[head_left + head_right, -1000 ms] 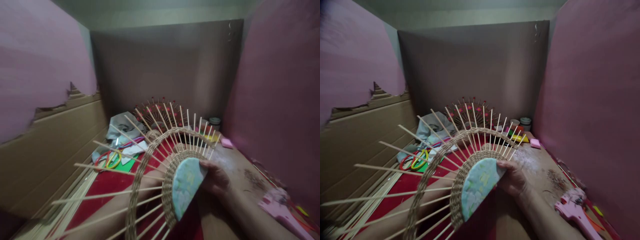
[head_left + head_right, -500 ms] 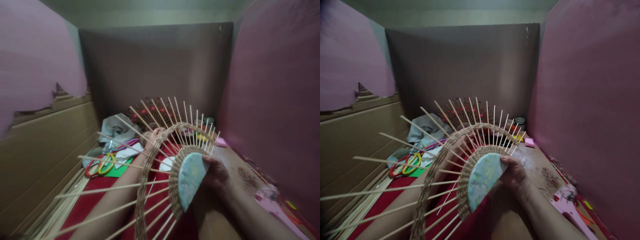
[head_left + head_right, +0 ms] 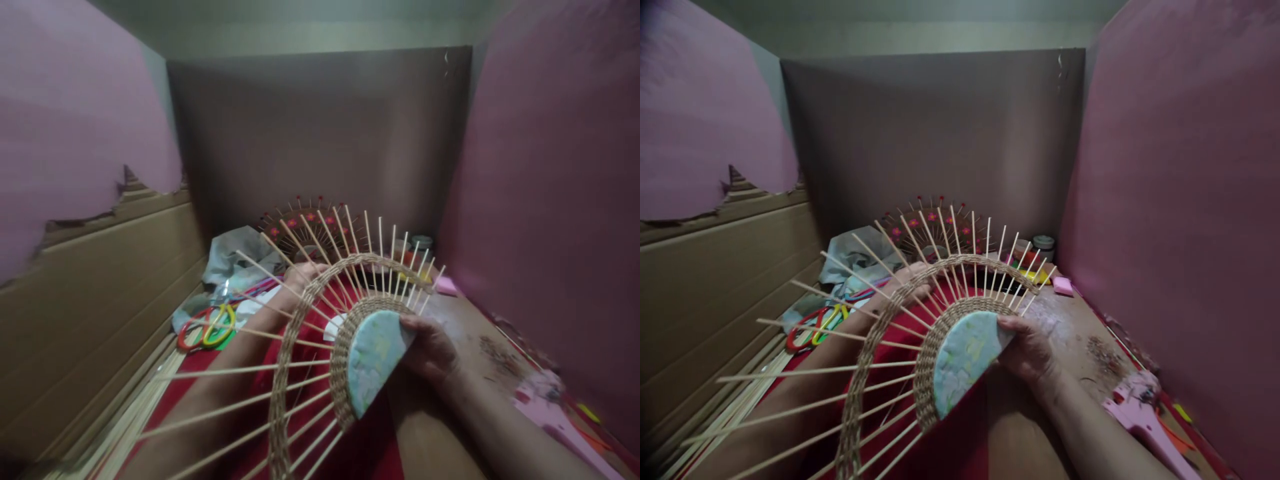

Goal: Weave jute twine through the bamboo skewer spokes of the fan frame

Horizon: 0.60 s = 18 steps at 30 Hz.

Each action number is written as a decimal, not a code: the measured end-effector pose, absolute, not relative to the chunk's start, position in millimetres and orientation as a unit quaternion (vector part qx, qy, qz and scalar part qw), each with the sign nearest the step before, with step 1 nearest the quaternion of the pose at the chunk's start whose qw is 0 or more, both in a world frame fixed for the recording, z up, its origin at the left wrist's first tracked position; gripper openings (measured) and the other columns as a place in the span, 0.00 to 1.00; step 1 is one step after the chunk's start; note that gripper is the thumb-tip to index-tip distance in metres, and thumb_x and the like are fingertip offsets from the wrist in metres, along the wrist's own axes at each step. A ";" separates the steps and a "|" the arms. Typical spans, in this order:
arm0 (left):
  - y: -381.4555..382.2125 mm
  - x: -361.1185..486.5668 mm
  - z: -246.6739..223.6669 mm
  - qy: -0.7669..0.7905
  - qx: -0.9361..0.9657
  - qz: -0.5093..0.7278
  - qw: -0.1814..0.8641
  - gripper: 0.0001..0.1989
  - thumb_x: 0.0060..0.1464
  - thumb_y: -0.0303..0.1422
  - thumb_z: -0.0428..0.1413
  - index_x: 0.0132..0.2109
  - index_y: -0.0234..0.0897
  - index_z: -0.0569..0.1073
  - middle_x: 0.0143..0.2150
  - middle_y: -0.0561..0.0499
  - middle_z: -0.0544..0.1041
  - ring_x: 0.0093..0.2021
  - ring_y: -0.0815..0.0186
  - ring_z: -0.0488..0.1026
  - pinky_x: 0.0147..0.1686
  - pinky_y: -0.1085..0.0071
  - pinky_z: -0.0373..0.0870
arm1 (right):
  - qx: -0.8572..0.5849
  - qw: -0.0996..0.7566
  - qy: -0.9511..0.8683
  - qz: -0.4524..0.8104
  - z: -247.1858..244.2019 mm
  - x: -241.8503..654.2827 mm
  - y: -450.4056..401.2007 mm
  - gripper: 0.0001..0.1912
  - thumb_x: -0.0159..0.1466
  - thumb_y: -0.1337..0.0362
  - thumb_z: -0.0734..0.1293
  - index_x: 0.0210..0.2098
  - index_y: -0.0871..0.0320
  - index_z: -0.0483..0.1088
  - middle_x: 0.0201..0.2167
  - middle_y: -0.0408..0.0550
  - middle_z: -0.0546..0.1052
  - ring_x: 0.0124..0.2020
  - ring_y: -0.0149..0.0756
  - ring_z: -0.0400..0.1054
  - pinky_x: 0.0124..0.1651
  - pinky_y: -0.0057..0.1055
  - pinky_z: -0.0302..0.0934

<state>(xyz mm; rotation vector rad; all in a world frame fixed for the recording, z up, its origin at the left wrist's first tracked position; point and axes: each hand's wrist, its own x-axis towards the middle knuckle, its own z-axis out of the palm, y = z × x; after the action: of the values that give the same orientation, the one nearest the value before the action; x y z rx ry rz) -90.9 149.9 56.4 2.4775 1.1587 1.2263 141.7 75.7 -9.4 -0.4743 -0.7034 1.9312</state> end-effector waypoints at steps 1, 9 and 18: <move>145.7 -87.5 51.4 0.362 0.840 0.391 0.101 0.08 0.46 0.32 0.58 0.37 0.39 0.76 0.30 0.49 0.77 0.31 0.62 0.76 0.29 0.67 0.72 | -0.196 0.486 -0.293 0.800 -9.9 140.2 75.1 0.07 0.46 0.67 0.68 0.25 0.63 0.74 0.24 0.49 0.78 0.36 0.44 0.73 0.52 0.41 0.57; 108.7 -67.0 30.3 0.276 0.696 0.456 0.482 0.09 0.52 0.33 0.53 0.38 0.35 0.75 0.30 0.43 0.77 0.35 0.56 0.76 0.31 0.62 0.72 | -0.178 0.430 -0.305 0.831 -13.9 133.2 72.3 0.06 0.45 0.66 0.68 0.22 0.63 0.73 0.22 0.50 0.77 0.38 0.46 0.72 0.51 0.40 0.58; 97.7 -80.8 35.6 0.252 0.537 0.463 0.658 0.08 0.40 0.29 0.64 0.30 0.34 0.73 0.25 0.52 0.74 0.29 0.65 0.73 0.32 0.70 0.68 | -0.244 0.453 -0.289 0.807 -11.2 127.6 67.6 0.05 0.42 0.68 0.69 0.21 0.64 0.74 0.19 0.48 0.76 0.30 0.41 0.72 0.47 0.37 0.61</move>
<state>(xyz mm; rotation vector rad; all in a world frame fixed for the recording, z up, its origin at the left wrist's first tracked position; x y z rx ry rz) -80.8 97.7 35.6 1.2158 0.5704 1.0495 127.6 67.6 -11.2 -0.6038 -0.7136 1.9935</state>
